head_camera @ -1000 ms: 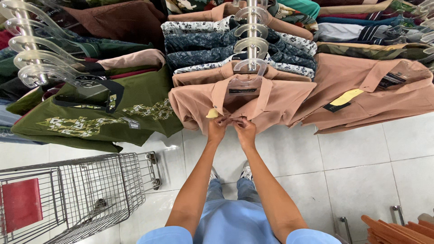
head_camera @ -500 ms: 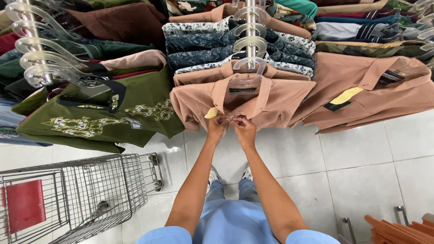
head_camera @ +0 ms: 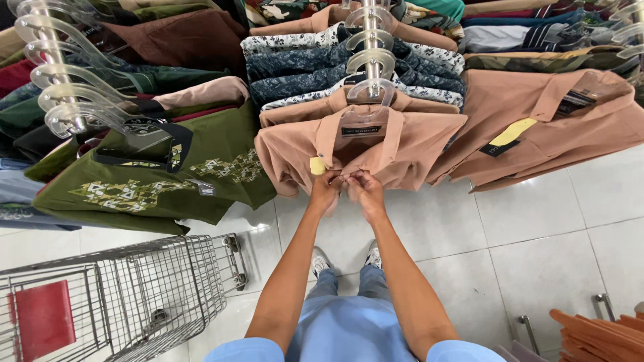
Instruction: The person selects several shirts from a clothing rack, removes them from hangers, and fastens the buttons on a tan shirt.
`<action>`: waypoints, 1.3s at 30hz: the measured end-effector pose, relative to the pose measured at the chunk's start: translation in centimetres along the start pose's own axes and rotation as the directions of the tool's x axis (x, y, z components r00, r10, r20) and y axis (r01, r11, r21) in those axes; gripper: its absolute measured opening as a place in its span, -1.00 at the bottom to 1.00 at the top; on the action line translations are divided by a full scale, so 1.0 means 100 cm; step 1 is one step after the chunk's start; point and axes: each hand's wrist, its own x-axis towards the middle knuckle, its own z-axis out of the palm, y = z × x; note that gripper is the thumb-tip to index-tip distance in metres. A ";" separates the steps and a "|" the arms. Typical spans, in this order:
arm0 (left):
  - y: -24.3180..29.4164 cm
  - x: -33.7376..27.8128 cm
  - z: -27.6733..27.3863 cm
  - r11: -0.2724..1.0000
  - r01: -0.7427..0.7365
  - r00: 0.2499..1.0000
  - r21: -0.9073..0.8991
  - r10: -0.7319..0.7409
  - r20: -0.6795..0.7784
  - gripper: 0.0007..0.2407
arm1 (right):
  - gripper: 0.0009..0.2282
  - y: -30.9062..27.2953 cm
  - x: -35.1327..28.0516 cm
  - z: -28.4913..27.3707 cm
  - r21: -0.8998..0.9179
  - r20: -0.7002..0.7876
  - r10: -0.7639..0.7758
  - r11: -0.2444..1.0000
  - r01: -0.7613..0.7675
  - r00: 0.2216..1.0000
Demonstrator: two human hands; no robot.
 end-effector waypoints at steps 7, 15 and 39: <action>0.014 -0.008 -0.002 0.998 -0.038 0.998 0.056 0.035 0.052 -0.90 | -0.95 0.003 0.003 0.004 -0.228 0.009 -0.073 0.971 0.073 0.997; 0.050 -0.030 -0.002 0.992 -0.037 0.999 -0.121 0.035 -0.026 -0.89 | -0.96 0.011 -0.009 0.017 -0.331 -0.069 -0.234 0.922 0.199 0.970; 0.013 -0.014 -0.012 0.990 -0.115 0.991 -0.085 0.119 0.054 -0.81 | -0.97 0.035 -0.001 -0.001 -0.436 -0.147 -0.140 0.898 0.063 0.979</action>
